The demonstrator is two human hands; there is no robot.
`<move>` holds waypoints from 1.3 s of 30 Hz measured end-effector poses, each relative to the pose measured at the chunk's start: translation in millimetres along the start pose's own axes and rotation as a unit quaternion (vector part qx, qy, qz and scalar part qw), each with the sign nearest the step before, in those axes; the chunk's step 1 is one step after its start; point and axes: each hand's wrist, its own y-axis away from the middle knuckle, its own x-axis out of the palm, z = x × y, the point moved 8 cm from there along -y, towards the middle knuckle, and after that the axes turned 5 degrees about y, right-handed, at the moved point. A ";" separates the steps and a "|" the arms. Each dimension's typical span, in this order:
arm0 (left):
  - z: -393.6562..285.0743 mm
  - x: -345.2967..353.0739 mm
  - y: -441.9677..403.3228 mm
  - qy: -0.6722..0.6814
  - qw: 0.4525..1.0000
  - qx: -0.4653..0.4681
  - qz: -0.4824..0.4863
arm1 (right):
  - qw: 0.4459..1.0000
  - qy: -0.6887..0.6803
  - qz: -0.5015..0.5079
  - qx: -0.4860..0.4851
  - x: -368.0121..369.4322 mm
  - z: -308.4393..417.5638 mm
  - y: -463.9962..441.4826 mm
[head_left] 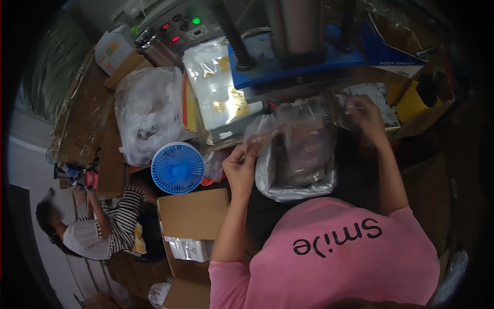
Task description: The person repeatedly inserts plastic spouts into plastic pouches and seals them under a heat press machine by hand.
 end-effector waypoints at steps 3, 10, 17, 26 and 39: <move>30.1 33.4 19.1 0.063 0.994 -0.069 0.048 | 0.995 -0.076 0.053 0.027 18.0 52.3 9.0; 51.2 67.9 49.3 0.071 0.987 -0.060 0.128 | 0.958 -0.154 0.241 -0.028 76.0 83.9 24.0; 61.9 90.1 32.2 0.084 0.969 -0.167 0.161 | 0.977 -0.193 0.090 0.012 66.0 45.0 10.9; 63.9 121.5 -2.0 0.249 0.927 -0.270 0.071 | 0.981 0.176 0.010 -0.076 14.6 -2.3 -16.5; 34.0 18.1 -80.2 -0.498 0.845 0.190 0.046 | 0.989 0.138 0.011 -0.043 30.7 -27.7 -17.9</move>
